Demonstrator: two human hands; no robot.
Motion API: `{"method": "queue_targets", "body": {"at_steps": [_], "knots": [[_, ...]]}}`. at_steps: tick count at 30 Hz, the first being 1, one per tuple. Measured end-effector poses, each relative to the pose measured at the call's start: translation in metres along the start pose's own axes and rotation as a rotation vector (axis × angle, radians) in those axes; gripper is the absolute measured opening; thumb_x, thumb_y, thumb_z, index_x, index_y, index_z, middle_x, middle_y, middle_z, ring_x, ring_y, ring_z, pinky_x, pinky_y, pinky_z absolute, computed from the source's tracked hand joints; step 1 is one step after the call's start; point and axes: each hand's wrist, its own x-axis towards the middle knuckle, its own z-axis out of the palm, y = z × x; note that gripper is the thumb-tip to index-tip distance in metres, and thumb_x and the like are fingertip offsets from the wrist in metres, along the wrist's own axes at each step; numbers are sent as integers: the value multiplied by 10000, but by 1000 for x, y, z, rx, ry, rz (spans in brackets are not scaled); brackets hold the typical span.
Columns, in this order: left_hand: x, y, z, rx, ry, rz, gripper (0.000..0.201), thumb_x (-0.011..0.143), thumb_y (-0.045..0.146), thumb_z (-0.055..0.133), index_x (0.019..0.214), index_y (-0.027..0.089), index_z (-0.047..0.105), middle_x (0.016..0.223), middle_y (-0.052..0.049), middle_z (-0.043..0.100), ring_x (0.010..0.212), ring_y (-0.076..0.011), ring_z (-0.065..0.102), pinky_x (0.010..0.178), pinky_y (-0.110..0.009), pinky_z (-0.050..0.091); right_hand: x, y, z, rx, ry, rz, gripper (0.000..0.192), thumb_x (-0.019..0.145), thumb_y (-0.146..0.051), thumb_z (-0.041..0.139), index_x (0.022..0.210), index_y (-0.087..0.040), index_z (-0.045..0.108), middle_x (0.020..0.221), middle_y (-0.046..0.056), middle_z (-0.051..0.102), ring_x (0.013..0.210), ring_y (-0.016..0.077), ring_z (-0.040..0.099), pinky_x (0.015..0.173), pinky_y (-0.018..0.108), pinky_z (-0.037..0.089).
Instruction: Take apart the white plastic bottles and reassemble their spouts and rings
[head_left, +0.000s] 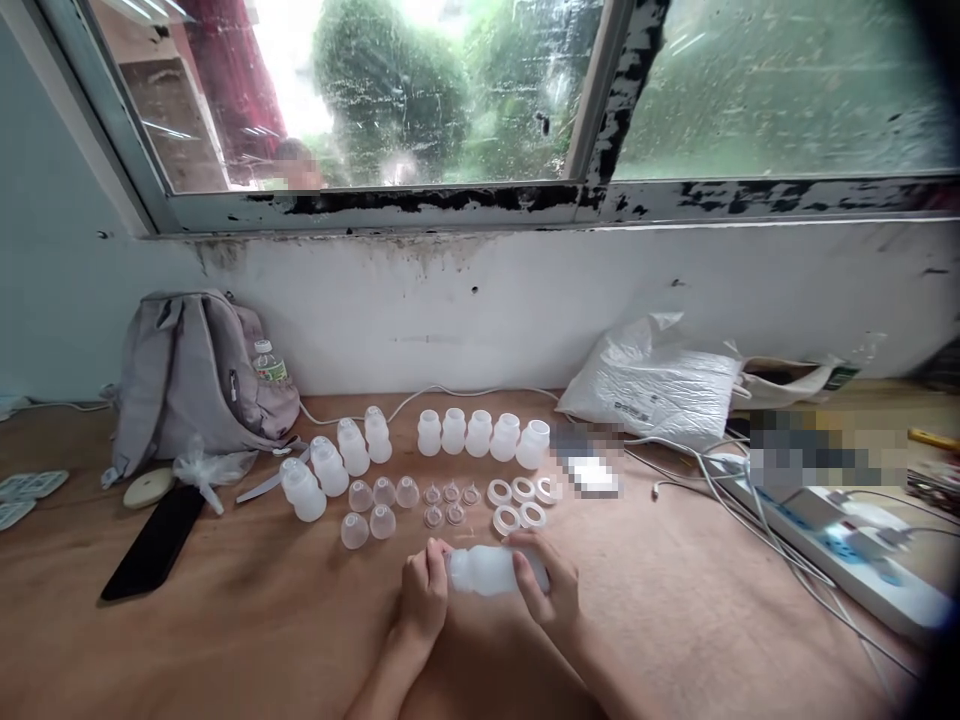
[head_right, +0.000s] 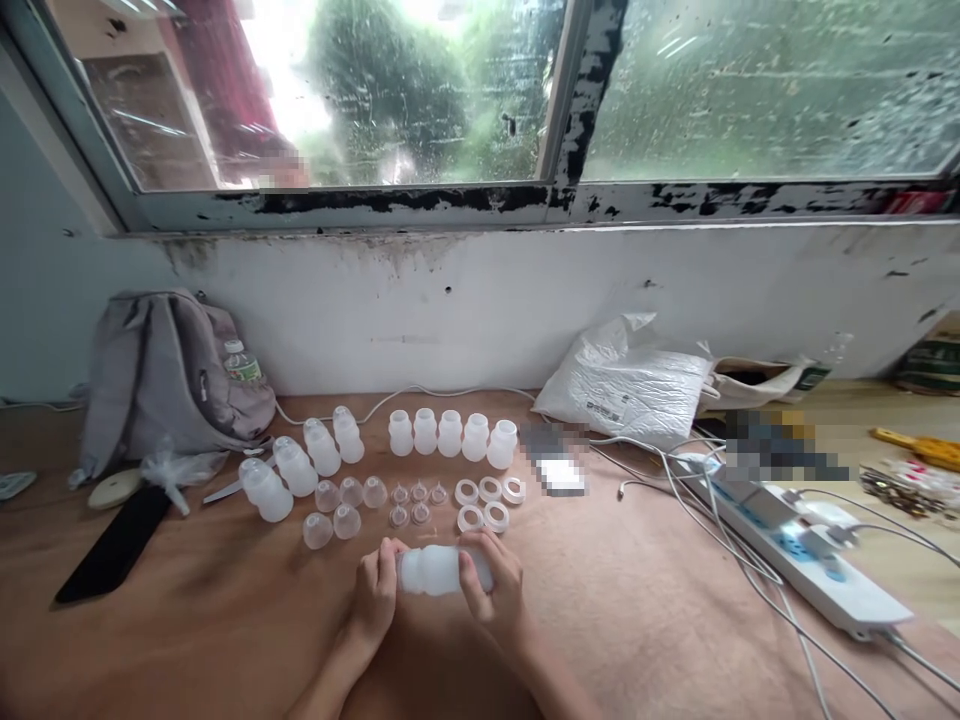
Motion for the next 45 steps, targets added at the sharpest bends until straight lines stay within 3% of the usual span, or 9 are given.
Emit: {"method": "queue_targets", "body": {"at_steps": [11, 24, 28, 34, 37, 42, 45], "knots": [[1, -6, -5, 322, 97, 238, 500, 901, 271, 156, 688, 164, 595, 591, -98, 649, 570, -187, 623, 561, -252, 423, 4, -6, 7, 77, -19, 358, 219, 826, -321, 434, 714, -175, 552, 632, 10, 574, 578, 144, 532, 531, 227, 403], [0, -9, -2, 435, 119, 377, 400, 882, 217, 214, 699, 168, 566, 577, -68, 632, 529, -168, 611, 517, -225, 403, 12, 9, 10, 348, -46, 929, 369, 752, -510, 475, 659, -165, 566, 480, -11, 487, 391, 124, 475, 270, 186, 276], [1, -5, -1, 382, 140, 307, 414, 887, 254, 200, 689, 175, 555, 568, -65, 619, 530, -170, 600, 522, -234, 393, 12, 5, 8, 339, -34, 790, 331, 786, -448, 458, 660, -163, 571, 512, 0, 522, 410, 123, 494, 285, 185, 300], [7, -3, -2, 39, 115, -22, 517, 886, 385, 176, 575, 170, 528, 514, -46, 581, 483, -154, 537, 489, -236, 377, 5, 4, -4, 65, -20, 282, 179, 815, -302, 436, 772, -181, 561, 677, 20, 600, 610, 154, 568, 537, 232, 428], [9, -5, -12, -74, 166, -125, 500, 866, 440, 213, 602, 161, 533, 502, -17, 535, 457, -139, 481, 456, -224, 361, 4, 10, -12, -33, 70, 200, 155, 814, -282, 433, 815, -185, 553, 702, 23, 604, 632, 164, 577, 583, 250, 435], [14, -11, -26, 117, 352, -8, 320, 779, 481, 447, 822, 172, 520, 558, 34, 479, 487, -122, 458, 494, -218, 381, 6, 20, -17, -105, 177, 256, 174, 828, -292, 414, 836, -189, 554, 782, 42, 636, 700, 187, 600, 597, 263, 441], [19, -18, -27, 316, 487, 121, 395, 695, 493, 563, 925, 180, 490, 697, 0, 535, 558, -137, 493, 560, -252, 432, 7, 20, -17, -116, 166, 228, 159, 820, -282, 426, 848, -190, 553, 780, 41, 642, 696, 185, 608, 590, 261, 448]]}}
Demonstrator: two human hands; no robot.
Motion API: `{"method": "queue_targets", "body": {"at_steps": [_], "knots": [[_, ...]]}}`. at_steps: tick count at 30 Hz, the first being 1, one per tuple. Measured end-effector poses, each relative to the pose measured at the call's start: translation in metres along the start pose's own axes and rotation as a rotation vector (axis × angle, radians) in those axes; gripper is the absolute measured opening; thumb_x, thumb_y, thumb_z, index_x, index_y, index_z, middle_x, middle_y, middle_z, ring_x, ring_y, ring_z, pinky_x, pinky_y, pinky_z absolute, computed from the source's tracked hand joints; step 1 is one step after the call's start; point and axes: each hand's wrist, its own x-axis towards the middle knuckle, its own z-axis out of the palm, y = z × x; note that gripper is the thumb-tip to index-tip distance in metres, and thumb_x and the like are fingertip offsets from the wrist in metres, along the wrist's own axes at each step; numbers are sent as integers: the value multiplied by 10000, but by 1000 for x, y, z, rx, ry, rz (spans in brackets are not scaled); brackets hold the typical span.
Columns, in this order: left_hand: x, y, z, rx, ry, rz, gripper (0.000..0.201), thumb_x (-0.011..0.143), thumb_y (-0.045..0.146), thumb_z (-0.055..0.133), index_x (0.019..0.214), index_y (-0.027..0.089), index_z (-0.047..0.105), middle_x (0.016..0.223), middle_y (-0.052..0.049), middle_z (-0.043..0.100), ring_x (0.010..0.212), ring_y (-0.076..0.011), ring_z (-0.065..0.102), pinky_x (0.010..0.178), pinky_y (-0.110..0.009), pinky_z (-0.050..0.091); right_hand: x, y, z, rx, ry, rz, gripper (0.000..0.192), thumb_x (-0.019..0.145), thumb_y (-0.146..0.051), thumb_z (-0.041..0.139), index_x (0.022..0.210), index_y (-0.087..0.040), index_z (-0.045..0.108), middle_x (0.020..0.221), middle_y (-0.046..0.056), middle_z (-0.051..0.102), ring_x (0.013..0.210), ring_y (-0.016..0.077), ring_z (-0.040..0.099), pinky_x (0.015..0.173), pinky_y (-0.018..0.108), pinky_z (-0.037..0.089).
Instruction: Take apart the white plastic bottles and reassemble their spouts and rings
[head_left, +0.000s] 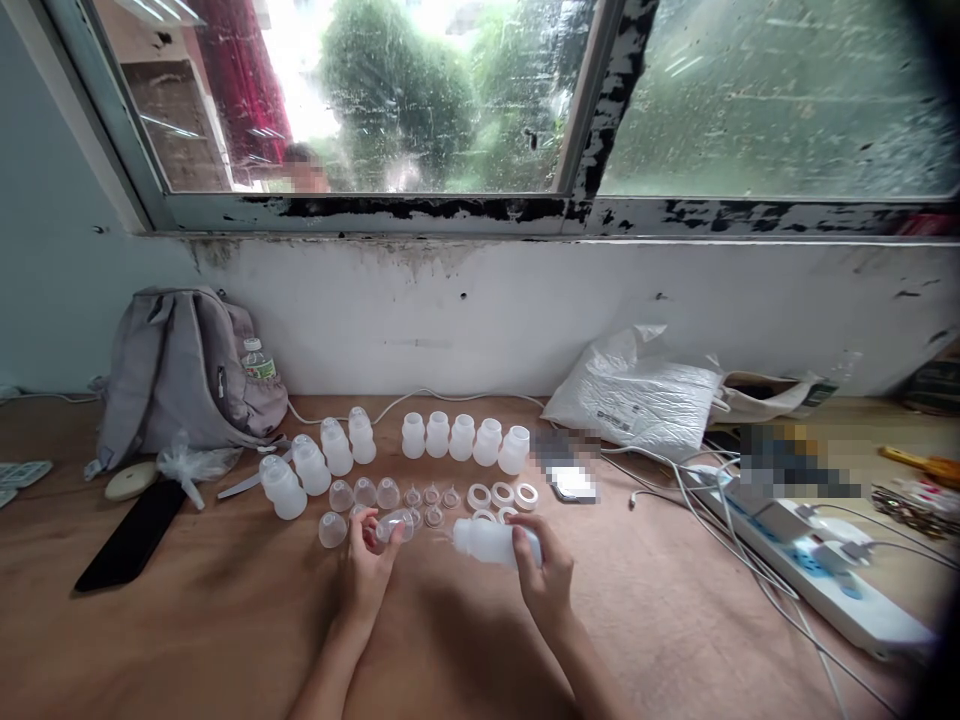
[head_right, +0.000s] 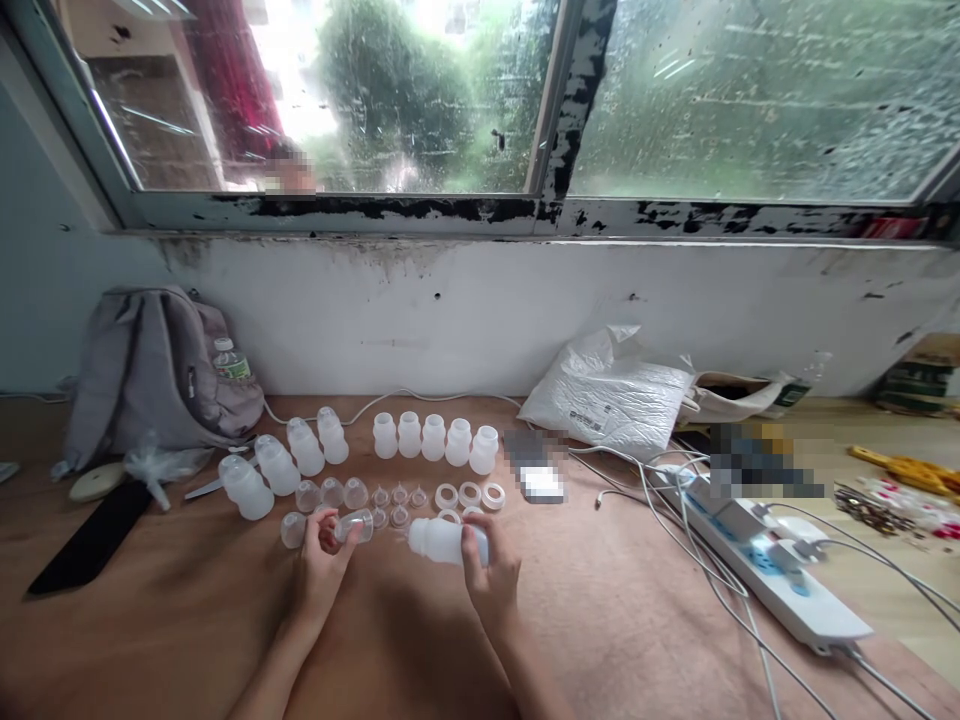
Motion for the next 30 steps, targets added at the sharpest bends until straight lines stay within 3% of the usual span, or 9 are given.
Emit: {"method": "queue_targets", "body": {"at_steps": [4, 8, 16, 22, 26, 30], "knots": [[4, -10, 4, 200, 114, 266, 355, 727, 417, 569, 975, 168, 516, 855, -74, 610, 773, -210, 551, 733, -327, 431, 0, -4, 0, -8, -18, -62, 134, 813, -260, 434, 848, -194, 546, 767, 39, 639, 693, 178, 610, 596, 258, 454], [6, -14, 2, 345, 91, 425, 197, 759, 326, 555, 904, 197, 588, 866, -63, 649, 851, -237, 550, 786, -357, 374, 2, -4, -1, -25, -23, -74, 126, 811, -255, 435, 843, -198, 543, 756, 38, 637, 675, 175, 608, 577, 253, 452], [5, -18, 7, 454, 60, 470, 252, 784, 304, 542, 1025, 261, 598, 940, -35, 672, 917, -251, 541, 869, -411, 276, 1, -1, 0, -23, -32, -100, 122, 816, -247, 441, 863, -194, 540, 769, 41, 627, 707, 179, 605, 604, 256, 457], [5, -14, 9, 430, 150, 440, 317, 782, 276, 532, 1094, 221, 556, 1098, -77, 612, 1019, -275, 500, 916, -441, 256, 1, -3, 2, 12, -42, -1, 142, 829, -280, 435, 837, -195, 548, 763, 34, 623, 694, 177, 597, 597, 252, 449], [-10, 12, 4, 331, -28, 558, 341, 761, 138, 452, 1078, 218, 549, 1140, -80, 575, 1065, -253, 482, 938, -430, 244, -3, -6, 3, 25, -71, 27, 135, 830, -275, 431, 820, -193, 537, 719, 23, 604, 652, 168, 583, 585, 247, 443], [-31, 30, 8, 266, -259, 597, 424, 727, 159, 466, 1147, 211, 486, 1125, -80, 579, 1023, -250, 507, 900, -420, 286, -15, -13, 9, 84, -158, -100, 94, 807, -223, 438, 835, -191, 522, 714, 23, 583, 643, 163, 574, 579, 248, 443]]}}
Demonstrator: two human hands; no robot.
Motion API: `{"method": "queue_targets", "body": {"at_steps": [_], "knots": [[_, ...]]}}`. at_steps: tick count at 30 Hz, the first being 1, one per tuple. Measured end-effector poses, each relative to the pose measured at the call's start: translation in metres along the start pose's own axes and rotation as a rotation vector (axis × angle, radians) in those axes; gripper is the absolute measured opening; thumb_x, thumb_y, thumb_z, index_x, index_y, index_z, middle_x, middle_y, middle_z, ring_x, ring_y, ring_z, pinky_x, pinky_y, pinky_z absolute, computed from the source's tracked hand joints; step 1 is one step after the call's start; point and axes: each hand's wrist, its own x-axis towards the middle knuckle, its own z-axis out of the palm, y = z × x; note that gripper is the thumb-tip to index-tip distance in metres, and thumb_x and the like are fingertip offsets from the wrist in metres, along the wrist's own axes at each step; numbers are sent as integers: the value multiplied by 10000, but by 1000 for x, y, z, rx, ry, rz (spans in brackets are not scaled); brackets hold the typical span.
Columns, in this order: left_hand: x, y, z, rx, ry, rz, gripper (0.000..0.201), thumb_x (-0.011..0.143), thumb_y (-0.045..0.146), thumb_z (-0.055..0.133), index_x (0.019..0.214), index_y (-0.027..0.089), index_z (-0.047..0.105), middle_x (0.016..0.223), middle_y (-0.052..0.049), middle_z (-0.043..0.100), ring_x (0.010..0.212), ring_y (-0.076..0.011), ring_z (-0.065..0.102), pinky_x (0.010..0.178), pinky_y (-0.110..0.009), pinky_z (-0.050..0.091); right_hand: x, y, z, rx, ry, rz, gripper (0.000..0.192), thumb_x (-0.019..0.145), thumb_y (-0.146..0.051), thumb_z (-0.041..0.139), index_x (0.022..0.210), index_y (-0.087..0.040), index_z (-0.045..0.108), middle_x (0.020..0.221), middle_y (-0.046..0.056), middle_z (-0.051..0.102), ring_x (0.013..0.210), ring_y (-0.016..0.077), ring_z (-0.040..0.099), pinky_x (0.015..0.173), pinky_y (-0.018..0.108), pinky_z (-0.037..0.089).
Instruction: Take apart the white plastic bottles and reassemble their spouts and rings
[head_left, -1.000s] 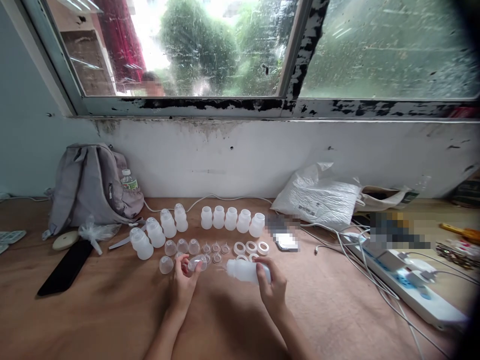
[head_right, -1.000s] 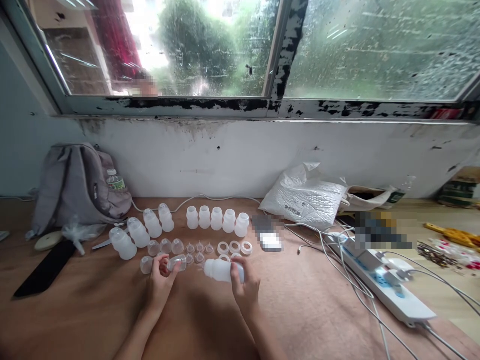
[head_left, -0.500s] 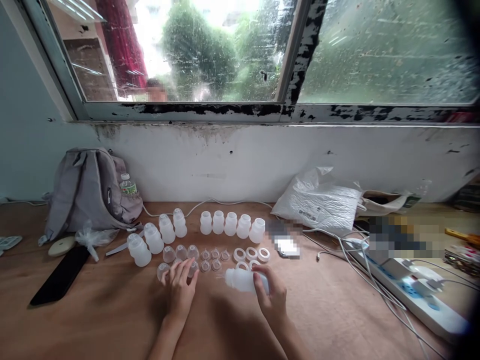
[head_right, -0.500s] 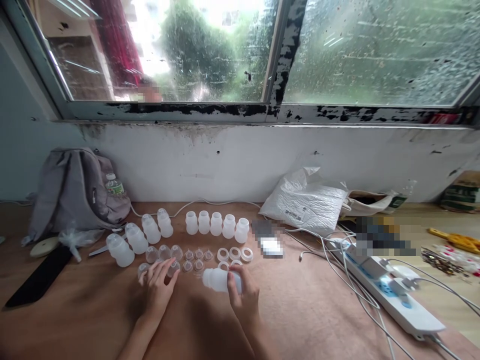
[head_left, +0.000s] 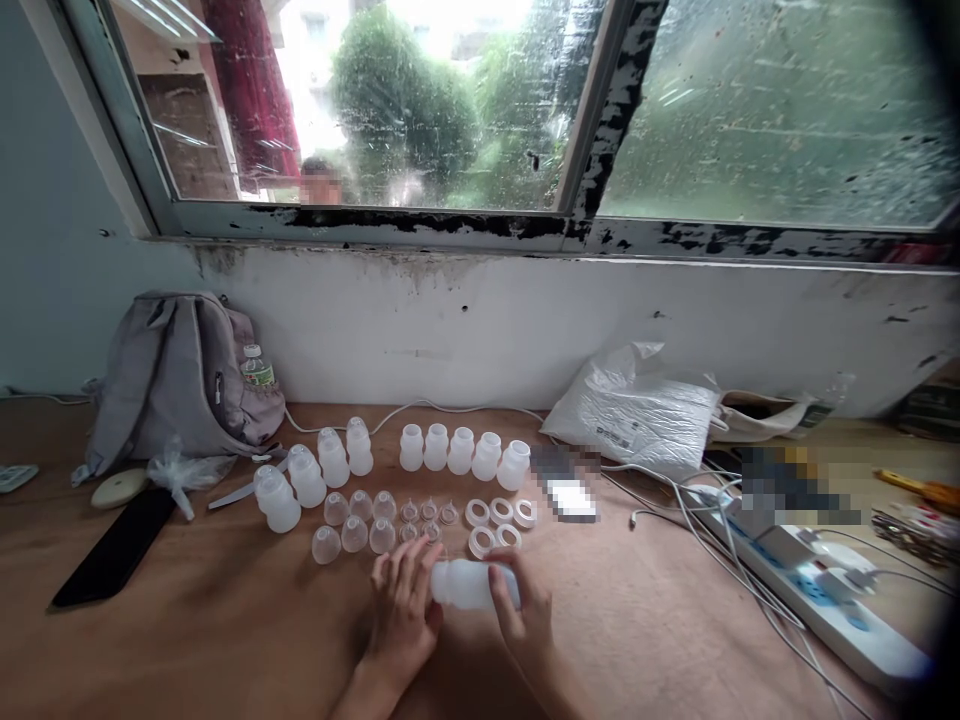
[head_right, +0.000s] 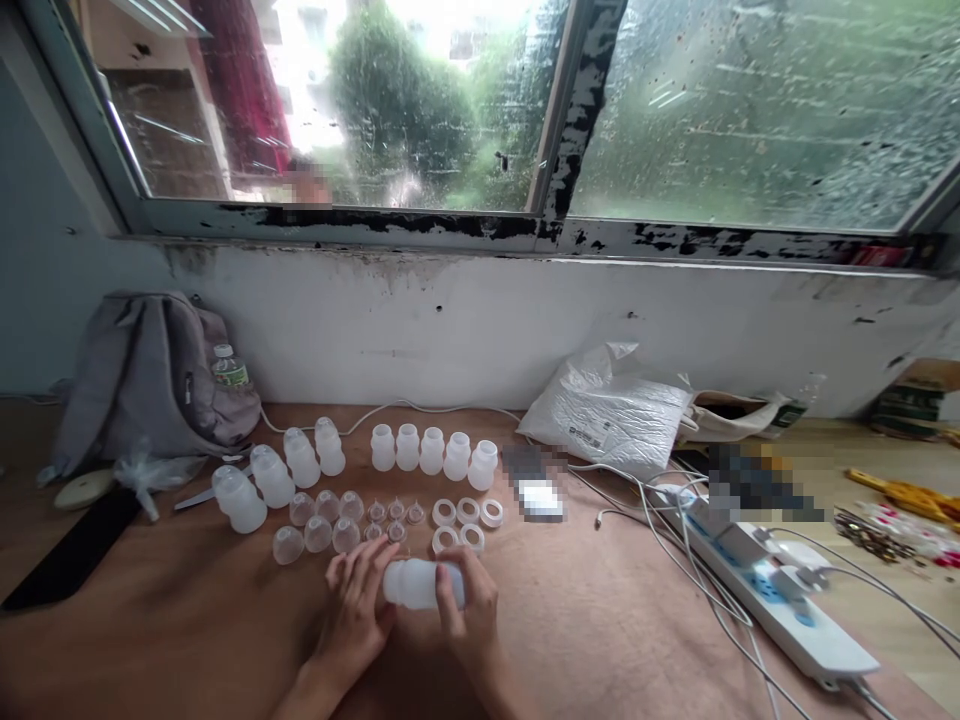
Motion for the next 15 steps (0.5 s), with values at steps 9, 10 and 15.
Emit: {"method": "queue_targets", "body": {"at_steps": [9, 10, 15], "knots": [[-11, -3, 9, -227, -283, -102, 43, 675, 195, 466, 717, 196, 466, 620, -21, 591, 537, -175, 573, 467, -255, 340, -11, -15, 5, 60, -154, -177, 102, 757, -168, 453, 839, -188, 509, 694, 40, 544, 612, 170, 539, 541, 272, 419], [-10, -2, 7, -250, -305, -90, 59, 659, 208, 479, 715, 196, 461, 616, -22, 592, 535, -178, 577, 459, -252, 334, -12, -14, 3, 59, -163, -170, 103, 756, -167, 453, 838, -188, 512, 693, 41, 544, 612, 171, 539, 540, 273, 415], [-7, -3, 0, -420, -474, -85, 109, 594, 209, 520, 687, 203, 462, 622, -7, 618, 537, -167, 590, 424, -220, 308, -12, -12, -3, 81, -202, -246, 168, 733, -145, 466, 885, -186, 525, 737, 57, 557, 623, 172, 541, 562, 284, 421]]}}
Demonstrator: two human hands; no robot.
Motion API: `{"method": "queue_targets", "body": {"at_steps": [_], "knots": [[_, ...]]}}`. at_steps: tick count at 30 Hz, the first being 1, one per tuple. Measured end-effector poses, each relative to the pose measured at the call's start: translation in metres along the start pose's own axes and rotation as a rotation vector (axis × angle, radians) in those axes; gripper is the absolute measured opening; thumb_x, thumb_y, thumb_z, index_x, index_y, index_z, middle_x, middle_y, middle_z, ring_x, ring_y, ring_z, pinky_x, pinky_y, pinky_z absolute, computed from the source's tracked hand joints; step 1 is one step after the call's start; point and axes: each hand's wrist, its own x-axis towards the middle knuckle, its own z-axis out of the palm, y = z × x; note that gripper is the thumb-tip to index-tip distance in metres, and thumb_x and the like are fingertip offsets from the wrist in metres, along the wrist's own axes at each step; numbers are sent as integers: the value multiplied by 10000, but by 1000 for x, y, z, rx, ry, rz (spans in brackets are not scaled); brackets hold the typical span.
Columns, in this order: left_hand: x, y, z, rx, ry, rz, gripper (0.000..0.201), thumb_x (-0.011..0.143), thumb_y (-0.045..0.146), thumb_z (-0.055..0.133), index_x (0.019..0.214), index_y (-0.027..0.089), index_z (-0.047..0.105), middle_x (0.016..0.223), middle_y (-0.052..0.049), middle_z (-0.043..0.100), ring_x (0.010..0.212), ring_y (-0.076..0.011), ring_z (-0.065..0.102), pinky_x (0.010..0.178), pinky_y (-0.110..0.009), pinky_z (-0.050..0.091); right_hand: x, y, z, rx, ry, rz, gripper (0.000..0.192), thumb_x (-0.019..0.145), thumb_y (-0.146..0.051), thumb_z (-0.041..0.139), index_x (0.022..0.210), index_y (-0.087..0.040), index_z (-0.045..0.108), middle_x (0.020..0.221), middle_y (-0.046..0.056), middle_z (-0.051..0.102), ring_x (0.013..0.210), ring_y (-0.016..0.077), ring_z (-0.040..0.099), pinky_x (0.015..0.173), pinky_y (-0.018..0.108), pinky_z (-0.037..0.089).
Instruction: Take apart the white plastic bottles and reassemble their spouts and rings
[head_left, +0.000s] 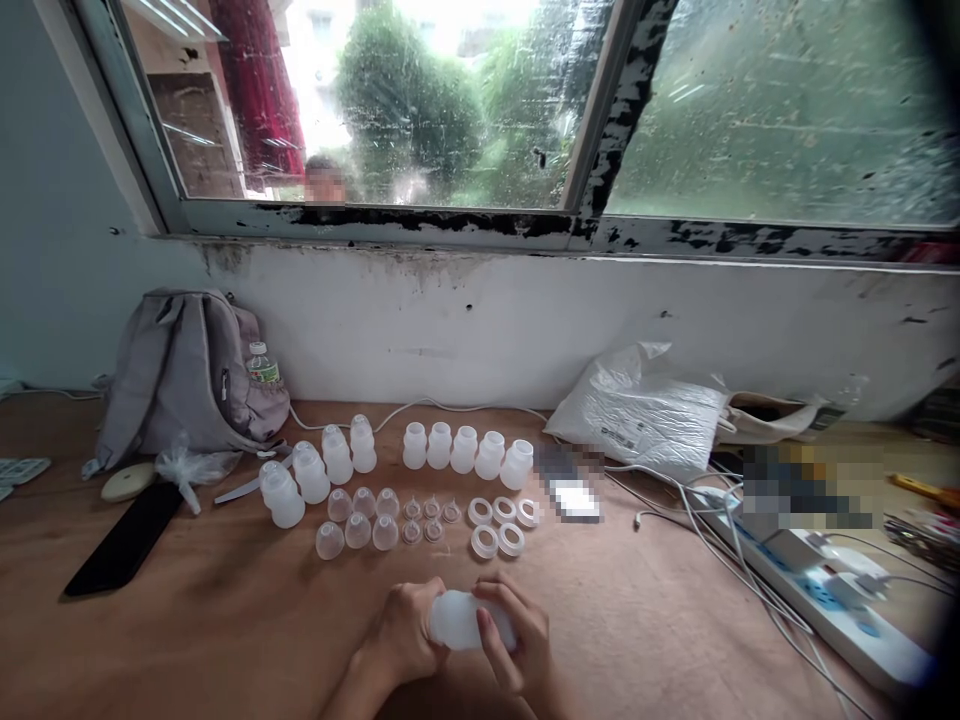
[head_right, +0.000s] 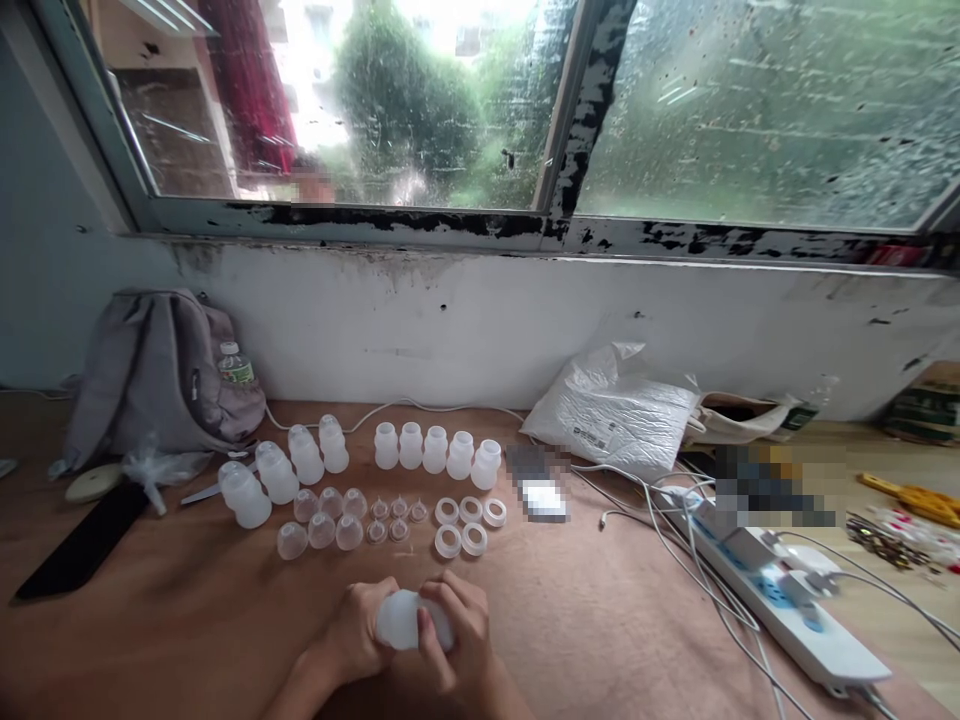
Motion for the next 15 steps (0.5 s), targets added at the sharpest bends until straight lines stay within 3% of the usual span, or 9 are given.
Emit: {"method": "queue_targets", "body": {"at_steps": [2, 4, 6, 9, 11, 13, 15], "knots": [[-1, -2, -1, -65, -72, -9, 99, 589, 195, 522, 667, 207, 462, 621, 10, 624, 526, -147, 589, 409, -204, 293, 2, -1, -1, 33, -33, -66, 198, 719, -157, 482, 906, -191, 535, 782, 65, 564, 644, 175, 544, 583, 289, 431], [-1, -6, -2, -38, -35, -38, 98, 593, 200, 521, 675, 207, 467, 627, 11, 623, 538, -150, 591, 427, -209, 301, 7, -2, 0, 81, -78, -9, 189, 728, -197, 493, 911, -196, 540, 840, 74, 564, 710, 192, 555, 627, 301, 441], [0, -9, -5, 68, 77, -95, 118, 595, 201, 510, 708, 206, 477, 644, 0, 622, 575, -170, 597, 466, -226, 319, 12, -1, 1, 144, -124, 225, 193, 770, -262, 480, 948, -202, 524, 855, 70, 564, 719, 193, 562, 617, 294, 448], [3, -12, -10, 227, 161, -183, 158, 599, 167, 472, 751, 208, 488, 685, -12, 629, 644, -197, 610, 496, -240, 325, 19, 4, 3, 286, -231, 669, 237, 831, -368, 399, 989, -213, 486, 681, 10, 553, 425, 112, 476, 394, 223, 362], [3, -13, -12, 280, 147, -210, 181, 601, 143, 451, 762, 213, 493, 702, -9, 634, 664, -199, 616, 497, -239, 321, 22, 8, 0, 415, -310, 793, 238, 817, -380, 423, 987, -227, 490, 577, -36, 508, 329, 77, 380, 337, 197, 287], [3, -12, -14, 295, 123, -211, 183, 612, 142, 450, 772, 218, 496, 703, -4, 636, 669, -197, 618, 499, -237, 321, 24, 10, -6, 547, -322, 723, 208, 738, -333, 539, 919, -232, 548, 659, -13, 545, 492, 120, 515, 432, 215, 380], [2, -10, -14, 301, 121, -214, 173, 631, 156, 458, 786, 221, 500, 707, -4, 638, 677, -196, 617, 504, -236, 324, 27, 11, -13, 642, -240, 607, 138, 666, -291, 597, 787, -225, 609, 872, 36, 575, 886, 214, 548, 664, 282, 448]]}}
